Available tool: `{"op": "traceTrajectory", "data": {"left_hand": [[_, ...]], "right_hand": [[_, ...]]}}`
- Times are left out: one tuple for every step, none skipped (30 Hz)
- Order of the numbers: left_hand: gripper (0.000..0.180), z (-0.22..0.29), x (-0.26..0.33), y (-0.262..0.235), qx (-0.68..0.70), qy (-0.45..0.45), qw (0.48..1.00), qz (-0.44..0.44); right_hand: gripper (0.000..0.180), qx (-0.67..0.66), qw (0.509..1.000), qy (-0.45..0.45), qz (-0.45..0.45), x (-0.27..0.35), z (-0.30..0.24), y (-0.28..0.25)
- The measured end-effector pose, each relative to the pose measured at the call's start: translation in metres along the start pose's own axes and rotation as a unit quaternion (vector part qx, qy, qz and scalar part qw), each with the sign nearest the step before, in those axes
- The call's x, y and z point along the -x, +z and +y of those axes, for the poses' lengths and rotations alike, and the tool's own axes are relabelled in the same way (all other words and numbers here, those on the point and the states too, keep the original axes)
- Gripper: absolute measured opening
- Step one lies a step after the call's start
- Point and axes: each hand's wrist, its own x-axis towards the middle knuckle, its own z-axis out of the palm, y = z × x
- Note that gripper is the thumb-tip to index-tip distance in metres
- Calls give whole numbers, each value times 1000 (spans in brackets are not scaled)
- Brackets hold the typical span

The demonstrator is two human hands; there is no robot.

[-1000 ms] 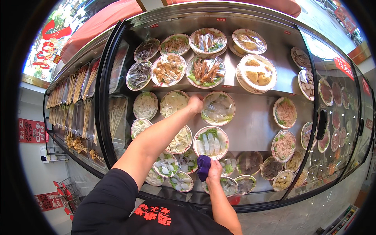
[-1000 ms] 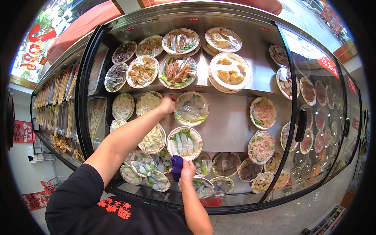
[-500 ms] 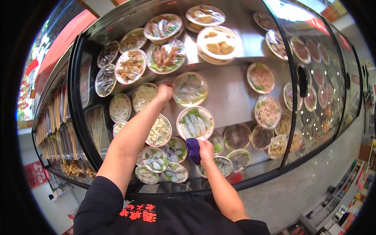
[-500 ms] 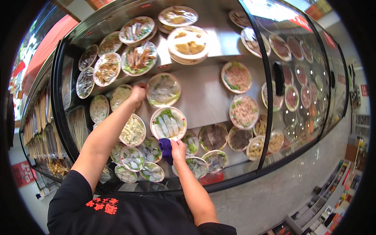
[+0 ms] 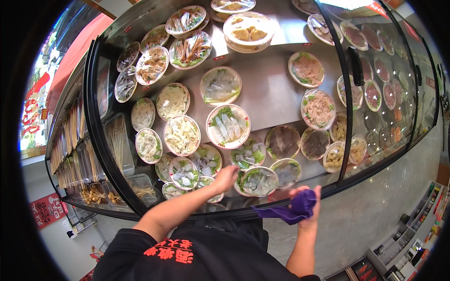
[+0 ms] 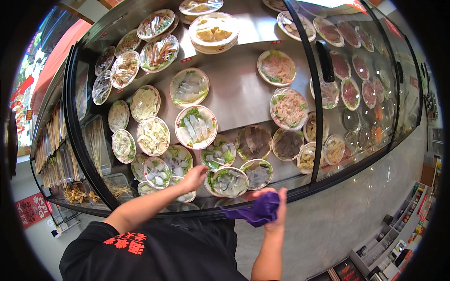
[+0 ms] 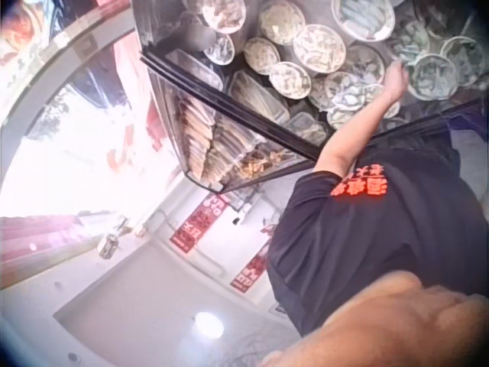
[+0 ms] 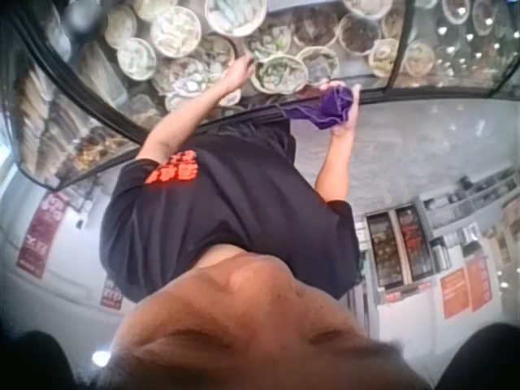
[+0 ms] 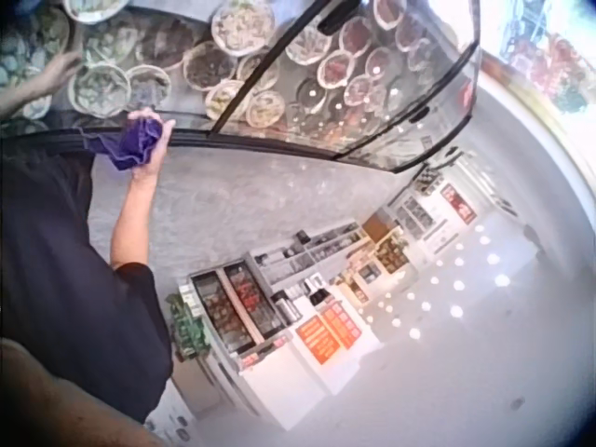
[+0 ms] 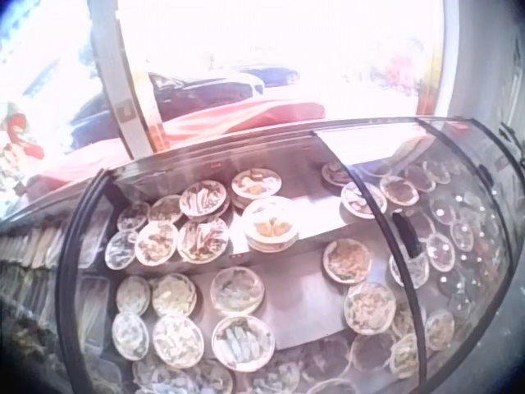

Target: The person wipes the interior shelves of a commercial refrigerated display case using a purple cloth, moving plates of food aside to clean the metal surfaces and then rinsing the cloth in a red bucket.

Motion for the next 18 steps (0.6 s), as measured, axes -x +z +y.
{"op": "traceTrajectory", "data": {"left_hand": [[22, -16, -2, 24, 34, -28, 999, 7], [21, -21, -6, 39, 65, -48, 997, 14], [20, -13, -7, 43, 77, -51, 996, 19], [19, -6, -11, 47, 90, -54, 994, 25], [15, 4, -12, 43, 27, -57, 998, 14], [15, 7, -15, 43, 19, -59, 998, 10], [14, 9, -15, 43, 11, -63, 998, 7], [14, 13, -15, 41, 2, -65, 998, 2], [14, 16, -16, 39, -3, -53, 999, -7], [14, 19, -15, 36, -8, -42, 999, -16], [13, 22, -12, 33, -12, -34, 999, -27], [13, 23, -11, 30, -16, -26, 999, -37], [14, 23, -12, 27, -29, -9, 999, -45], [15, 25, -15, 22, -22, 0, 998, -55], [17, 32, -17, 11, -14, 8, 998, -62], [18, 41, -21, -1, -5, 16, 998, -69], [16, 63, -25, -18, 32, 4, 997, -70], [16, 67, -35, -24, 105, -8, 992, -63]], "right_hand": [[60, -23, 997, -32, 59, 2, -9, -1], [59, -26, 993, -44, 107, 8, -20, -6], [58, -29, 991, -68, 109, 13, -26, -10], [57, -32, 989, -92, 111, 17, -33, -12], [55, -31, 987, -87, 130, 21, -36, -13], [54, -30, 985, -81, 148, 24, -38, -12], [52, -28, 983, -75, 167, 25, -40, -11], [50, -20, 983, -71, 169, 26, -40, -12], [49, -11, 983, -66, 171, 25, -39, -13], [48, -2, 983, -60, 173, 24, -39, -15], [46, 9, 989, -47, 140, 22, -40, -21], [46, 10, 990, -41, 136, 19, -41, -24], [46, 11, 991, -34, 131, 16, -43, -25], [46, 10, 991, -28, 129, 14, -45, -27], [44, 4, 993, -18, 113, 13, -48, -29], [44, 15, 992, -23, 122, 13, -53, -28], [43, 23, 991, -27, 131, 15, -57, -25], [43, 34, 989, -28, 138, 14, -58, -22]]}}
